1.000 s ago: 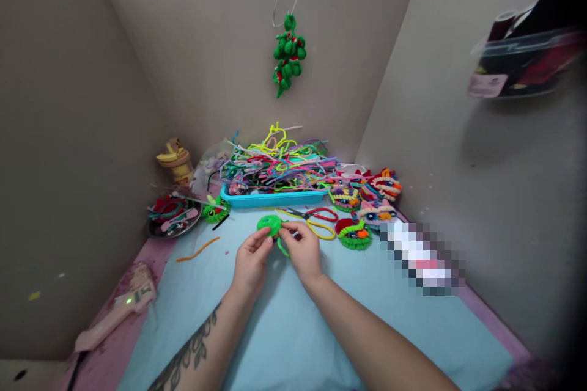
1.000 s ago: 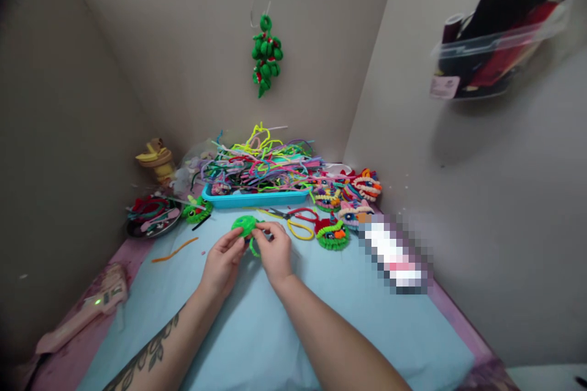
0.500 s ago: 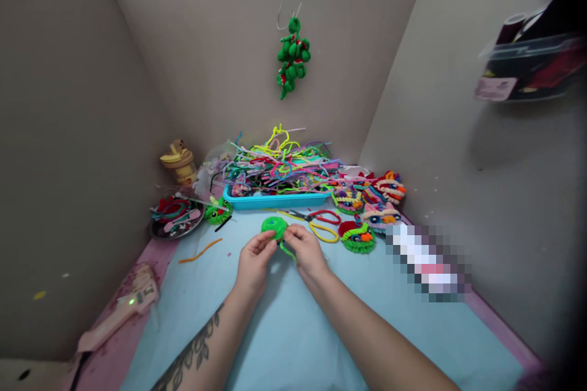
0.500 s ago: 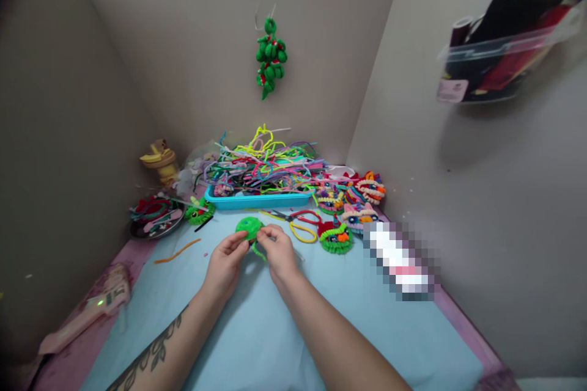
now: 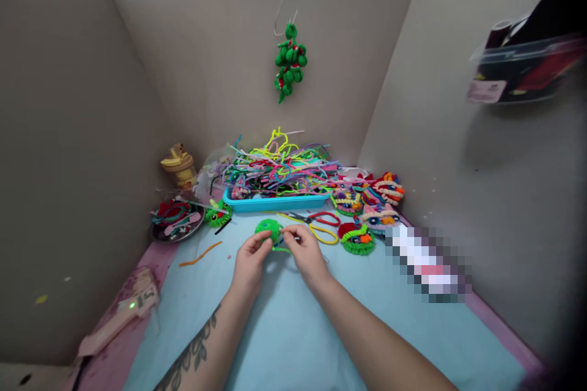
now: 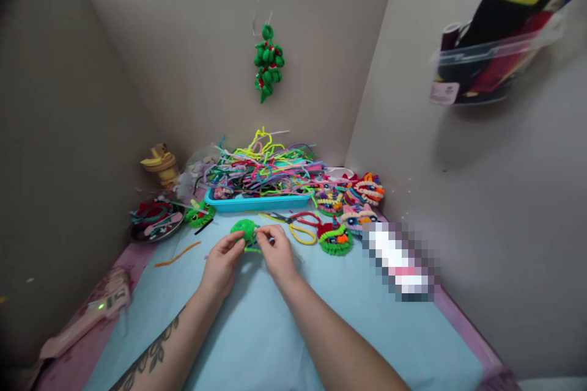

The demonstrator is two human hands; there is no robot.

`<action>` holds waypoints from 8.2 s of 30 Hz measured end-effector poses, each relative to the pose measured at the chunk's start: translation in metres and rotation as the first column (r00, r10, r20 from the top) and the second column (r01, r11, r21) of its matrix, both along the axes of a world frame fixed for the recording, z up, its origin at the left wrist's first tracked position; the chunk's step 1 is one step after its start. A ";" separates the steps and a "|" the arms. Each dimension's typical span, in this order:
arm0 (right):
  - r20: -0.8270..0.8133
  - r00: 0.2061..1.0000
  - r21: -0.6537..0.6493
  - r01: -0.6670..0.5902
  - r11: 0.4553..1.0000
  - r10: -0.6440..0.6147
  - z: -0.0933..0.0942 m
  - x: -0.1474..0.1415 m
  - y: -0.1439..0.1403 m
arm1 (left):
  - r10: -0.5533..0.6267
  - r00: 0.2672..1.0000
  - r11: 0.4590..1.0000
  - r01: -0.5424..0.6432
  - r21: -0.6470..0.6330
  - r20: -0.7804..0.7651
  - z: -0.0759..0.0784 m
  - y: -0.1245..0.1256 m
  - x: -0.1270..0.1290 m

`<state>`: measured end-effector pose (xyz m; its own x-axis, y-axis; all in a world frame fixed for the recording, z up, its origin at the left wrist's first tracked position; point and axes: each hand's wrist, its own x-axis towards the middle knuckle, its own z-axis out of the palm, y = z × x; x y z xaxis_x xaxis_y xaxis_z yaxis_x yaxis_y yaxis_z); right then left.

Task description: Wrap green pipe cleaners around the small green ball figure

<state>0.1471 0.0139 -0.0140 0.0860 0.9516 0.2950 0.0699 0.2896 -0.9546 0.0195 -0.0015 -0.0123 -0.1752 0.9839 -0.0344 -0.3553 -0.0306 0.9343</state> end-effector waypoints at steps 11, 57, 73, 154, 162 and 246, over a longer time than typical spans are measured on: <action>0.011 0.983 0.044 -0.184 0.982 0.184 0.013 -0.005 -0.013 | 0.047 0.999 0.999 -0.048 -0.010 -0.016 -0.006 0.003 -0.005; 0.048 0.998 0.068 -0.044 0.997 0.041 0.004 -0.010 -0.010 | -0.080 0.996 0.997 0.079 0.025 0.042 0.002 -0.004 0.002; -0.212 0.975 -0.096 -0.094 0.991 0.072 -0.005 -0.002 0.008 | -0.148 0.989 0.989 0.148 -0.014 0.027 0.002 -0.010 0.003; 0.403 0.915 0.335 -0.130 0.933 -0.017 0.013 0.026 -0.002 | -0.252 0.968 0.951 0.251 -0.180 0.014 0.021 -0.001 -0.021; 0.462 0.880 0.365 -0.302 0.881 0.110 0.010 0.024 -0.002 | -0.234 0.972 0.957 0.229 -0.180 -0.005 0.018 0.001 -0.023; -0.170 0.977 -0.274 -0.169 0.947 0.125 -0.001 0.008 0.000 | -0.067 0.952 0.997 0.050 -0.065 -0.298 0.016 -0.005 -0.007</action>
